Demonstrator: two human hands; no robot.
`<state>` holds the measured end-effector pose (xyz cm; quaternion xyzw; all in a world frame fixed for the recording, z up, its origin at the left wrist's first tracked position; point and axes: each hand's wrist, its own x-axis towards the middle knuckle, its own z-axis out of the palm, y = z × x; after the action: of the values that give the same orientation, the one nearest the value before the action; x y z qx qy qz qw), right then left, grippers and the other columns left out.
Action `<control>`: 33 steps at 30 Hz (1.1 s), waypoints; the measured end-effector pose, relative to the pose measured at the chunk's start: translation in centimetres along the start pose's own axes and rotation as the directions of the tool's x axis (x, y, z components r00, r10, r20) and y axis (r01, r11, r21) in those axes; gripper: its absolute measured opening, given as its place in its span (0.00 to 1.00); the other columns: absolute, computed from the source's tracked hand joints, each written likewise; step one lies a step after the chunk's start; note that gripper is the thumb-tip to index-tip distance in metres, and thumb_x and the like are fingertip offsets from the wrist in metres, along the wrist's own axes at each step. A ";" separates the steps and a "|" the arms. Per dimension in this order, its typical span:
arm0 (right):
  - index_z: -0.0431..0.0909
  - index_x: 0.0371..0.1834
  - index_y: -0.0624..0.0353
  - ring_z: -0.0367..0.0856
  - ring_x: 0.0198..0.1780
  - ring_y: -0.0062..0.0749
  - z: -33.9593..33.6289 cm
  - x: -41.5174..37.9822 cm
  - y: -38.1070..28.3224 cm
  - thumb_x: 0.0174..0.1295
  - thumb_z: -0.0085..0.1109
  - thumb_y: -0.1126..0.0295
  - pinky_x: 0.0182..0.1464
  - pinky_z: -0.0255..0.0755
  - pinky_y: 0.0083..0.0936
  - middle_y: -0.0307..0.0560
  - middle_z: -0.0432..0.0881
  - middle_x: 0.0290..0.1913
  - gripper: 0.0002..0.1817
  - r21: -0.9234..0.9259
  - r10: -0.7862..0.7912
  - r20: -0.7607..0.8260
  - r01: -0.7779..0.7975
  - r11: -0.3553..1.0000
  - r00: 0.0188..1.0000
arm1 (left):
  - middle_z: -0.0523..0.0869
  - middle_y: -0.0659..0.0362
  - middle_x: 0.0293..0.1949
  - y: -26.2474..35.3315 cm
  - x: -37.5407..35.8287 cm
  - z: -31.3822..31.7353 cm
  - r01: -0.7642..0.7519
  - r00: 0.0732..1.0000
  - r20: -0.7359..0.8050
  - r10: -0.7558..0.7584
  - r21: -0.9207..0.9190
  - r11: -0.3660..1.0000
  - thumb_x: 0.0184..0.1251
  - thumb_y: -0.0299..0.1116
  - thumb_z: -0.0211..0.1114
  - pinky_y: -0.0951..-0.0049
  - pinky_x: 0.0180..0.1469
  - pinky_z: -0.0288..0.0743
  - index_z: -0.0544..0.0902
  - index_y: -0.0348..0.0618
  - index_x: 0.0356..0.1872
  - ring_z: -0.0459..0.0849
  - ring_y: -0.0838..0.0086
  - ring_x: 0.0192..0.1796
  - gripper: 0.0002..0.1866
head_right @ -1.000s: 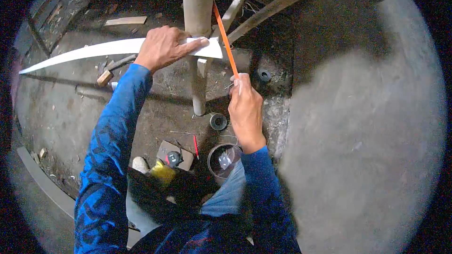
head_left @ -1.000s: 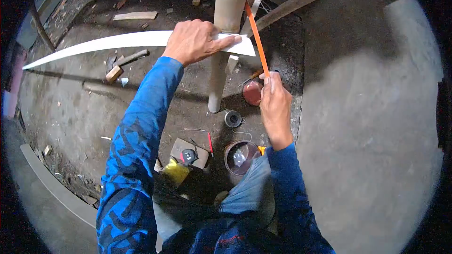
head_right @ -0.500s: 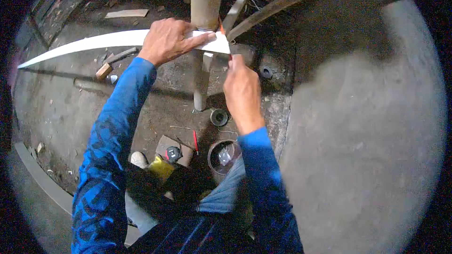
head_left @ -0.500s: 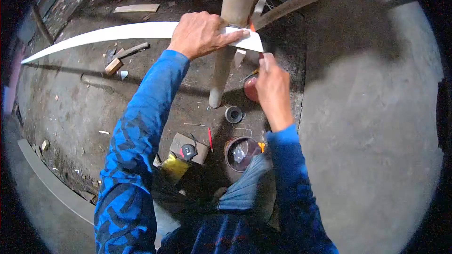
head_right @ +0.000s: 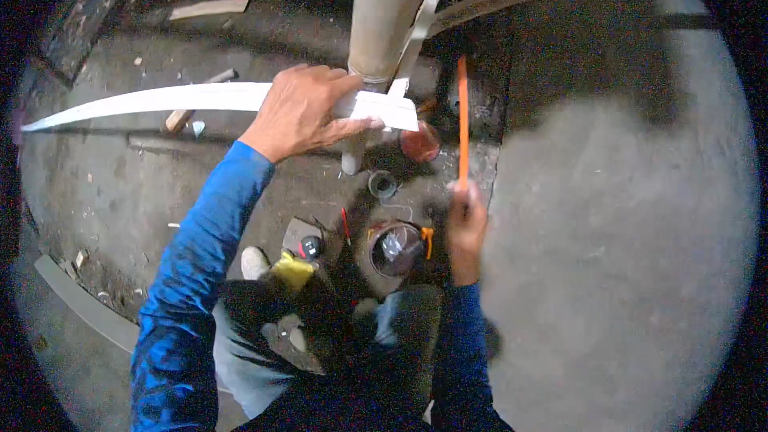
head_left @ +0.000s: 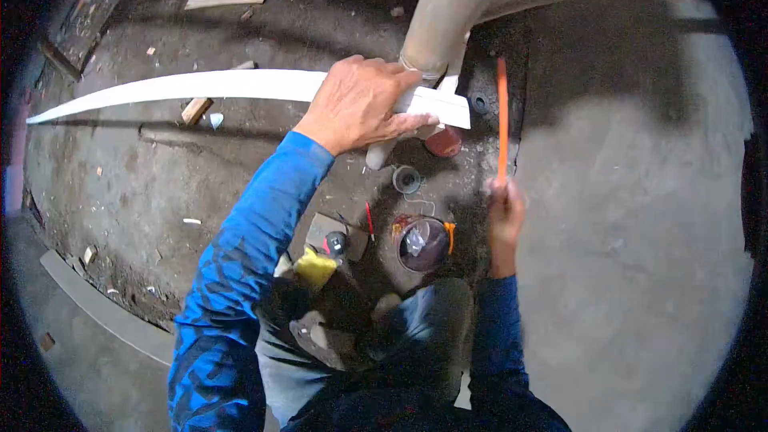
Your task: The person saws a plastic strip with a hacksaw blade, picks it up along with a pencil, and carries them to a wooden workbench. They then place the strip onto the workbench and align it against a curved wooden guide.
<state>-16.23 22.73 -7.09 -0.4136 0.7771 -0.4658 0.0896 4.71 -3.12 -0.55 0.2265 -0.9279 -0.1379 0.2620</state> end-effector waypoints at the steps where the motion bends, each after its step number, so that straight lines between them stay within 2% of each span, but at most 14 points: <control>1: 0.78 0.40 0.61 0.71 0.30 0.21 -0.5 -1.0 -1.2 0.76 0.48 0.61 0.32 0.65 0.23 0.40 0.74 0.27 0.15 -0.019 0.012 0.026 -0.011 1.000 1.000 | 0.84 0.51 0.36 -0.1 -0.3 -0.4 0.013 0.996 0.085 -0.006 -0.080 0.997 0.60 0.57 0.66 0.54 0.46 0.75 0.84 0.45 0.45 0.83 0.55 0.40 0.25; 3: 0.79 0.44 0.61 0.79 0.38 0.39 -1.4 -3.1 -3.4 0.75 0.50 0.58 0.44 0.73 0.34 0.53 0.82 0.35 0.16 -0.358 0.280 0.158 -0.210 0.910 0.947 | 0.84 0.52 0.38 -0.1 -0.1 -1.0 0.027 0.997 0.068 -0.020 -0.091 0.996 0.61 0.55 0.65 0.54 0.47 0.74 0.84 0.46 0.46 0.83 0.55 0.43 0.24; 6: 0.78 0.42 0.60 0.80 0.38 0.42 -2.7 -6.0 -4.5 0.75 0.50 0.62 0.44 0.74 0.35 0.54 0.83 0.37 0.13 -0.459 0.309 0.205 -0.188 0.868 0.929 | 0.83 0.54 0.43 0.2 0.0 -1.2 0.056 0.995 0.090 -0.049 -0.081 0.995 0.62 0.50 0.65 0.56 0.51 0.72 0.84 0.46 0.47 0.81 0.58 0.48 0.20; 13: 0.77 0.41 0.60 0.72 0.33 0.29 -6.9 -9.3 -9.9 0.75 0.49 0.60 0.39 0.70 0.28 0.49 0.76 0.30 0.14 -0.528 0.481 0.257 -0.295 0.796 0.838 | 0.83 0.58 0.38 0.4 0.3 -0.6 0.125 0.992 0.006 -0.125 -0.050 0.991 0.57 0.49 0.69 0.59 0.49 0.70 0.86 0.52 0.45 0.82 0.63 0.46 0.19; 17: 0.76 0.40 0.58 0.73 0.33 0.29 -9.3 -10.3 -12.1 0.76 0.49 0.60 0.38 0.71 0.29 0.48 0.76 0.30 0.13 -0.539 0.560 0.302 -0.347 0.768 0.771 | 0.85 0.62 0.36 0.8 0.4 -0.4 0.290 0.957 0.004 -0.291 0.074 0.954 0.52 0.53 0.71 0.60 0.49 0.67 0.87 0.54 0.37 0.84 0.68 0.46 0.18; 18: 0.75 0.41 0.59 0.76 0.32 0.35 -9.8 -10.5 -12.3 0.76 0.49 0.61 0.38 0.72 0.32 0.54 0.78 0.30 0.12 -0.570 0.542 0.323 -0.297 0.766 0.776 | 0.86 0.63 0.35 1.0 0.6 -0.5 0.331 0.944 -0.023 -0.330 0.075 0.941 0.50 0.54 0.73 0.61 0.49 0.67 0.88 0.55 0.31 0.84 0.70 0.46 0.16; 19: 0.74 0.43 0.61 0.79 0.31 0.41 -10.1 -10.7 -12.4 0.75 0.50 0.63 0.37 0.72 0.35 0.59 0.79 0.31 0.12 -0.597 0.521 0.345 -0.246 0.764 0.781 | 0.86 0.61 0.40 0.9 1.1 -0.9 0.372 0.913 0.149 -0.380 0.081 0.925 0.50 0.54 0.73 0.58 0.53 0.66 0.87 0.53 0.37 0.82 0.67 0.52 0.19; 22: 0.74 0.43 0.61 0.77 0.31 0.44 -11.5 -11.8 -11.6 0.75 0.51 0.63 0.36 0.72 0.36 0.60 0.78 0.31 0.11 -0.612 0.518 0.339 -0.234 0.755 0.785 | 0.87 0.59 0.35 1.0 0.7 -1.2 0.307 0.951 0.019 -0.310 0.095 0.947 0.55 0.62 0.66 0.58 0.49 0.66 0.88 0.53 0.42 0.85 0.63 0.44 0.25; 24: 0.74 0.43 0.61 0.76 0.30 0.47 -12.2 -12.4 -11.2 0.75 0.51 0.64 0.36 0.72 0.36 0.60 0.78 0.30 0.11 -0.623 0.564 0.333 -0.273 0.733 0.756 | 0.86 0.58 0.42 1.3 0.7 -1.4 0.354 0.923 0.119 -0.366 0.112 0.929 0.55 0.61 0.67 0.56 0.55 0.66 0.87 0.54 0.47 0.83 0.63 0.51 0.26; 27: 0.75 0.43 0.61 0.74 0.29 0.50 -13.3 -12.9 -12.4 0.74 0.51 0.66 0.35 0.72 0.37 0.61 0.79 0.30 0.09 -0.644 0.610 0.322 -0.305 0.702 0.724 | 0.85 0.60 0.36 1.9 -0.1 -2.1 0.359 0.933 -0.040 -0.358 0.040 0.932 0.47 0.53 0.74 0.58 0.54 0.65 0.86 0.50 0.31 0.80 0.65 0.47 0.19; 29: 0.75 0.43 0.62 0.73 0.29 0.51 -13.7 -12.7 -13.3 0.73 0.50 0.67 0.35 0.71 0.37 0.61 0.79 0.30 0.09 -0.642 0.596 0.343 -0.282 0.713 0.726 | 0.83 0.56 0.52 2.7 -1.9 -2.5 0.384 0.903 -0.229 -0.364 0.046 0.922 0.56 0.59 0.67 0.54 0.61 0.64 0.84 0.54 0.52 0.77 0.61 0.59 0.27; 31: 0.76 0.47 0.62 0.71 0.28 0.45 -15.5 -13.8 -12.7 0.72 0.51 0.69 0.36 0.71 0.37 0.57 0.80 0.30 0.08 -0.668 0.470 0.419 -0.087 0.739 0.777 | 0.79 0.53 0.57 5.1 -6.1 -5.0 0.484 0.842 -0.197 -0.502 -0.134 0.865 0.60 0.54 0.67 0.52 0.64 0.63 0.81 0.53 0.58 0.73 0.58 0.62 0.27; 32: 0.76 0.45 0.61 0.76 0.32 0.46 -16.8 -14.4 -12.0 0.73 0.50 0.64 0.39 0.73 0.37 0.58 0.80 0.33 0.11 -0.665 0.537 0.399 -0.168 0.727 0.743 | 0.78 0.51 0.57 6.4 -8.9 -6.3 0.575 0.801 -0.091 -0.591 -0.154 0.803 0.62 0.53 0.66 0.50 0.64 0.63 0.80 0.52 0.60 0.73 0.55 0.62 0.27; 33: 0.76 0.42 0.60 0.80 0.36 0.47 -17.9 -14.7 -12.0 0.74 0.50 0.60 0.42 0.74 0.36 0.59 0.81 0.35 0.14 -0.656 0.598 0.389 -0.246 0.714 0.701 | 0.77 0.48 0.58 7.6 -12.9 -6.2 0.609 0.758 -0.167 -0.631 -0.167 0.776 0.63 0.52 0.66 0.49 0.64 0.63 0.79 0.52 0.61 0.73 0.52 0.62 0.27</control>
<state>-9.50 42.31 8.67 -0.3415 0.8882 -0.0345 0.3054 15.24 8.88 1.95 0.5206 -0.7585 -0.2390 0.3107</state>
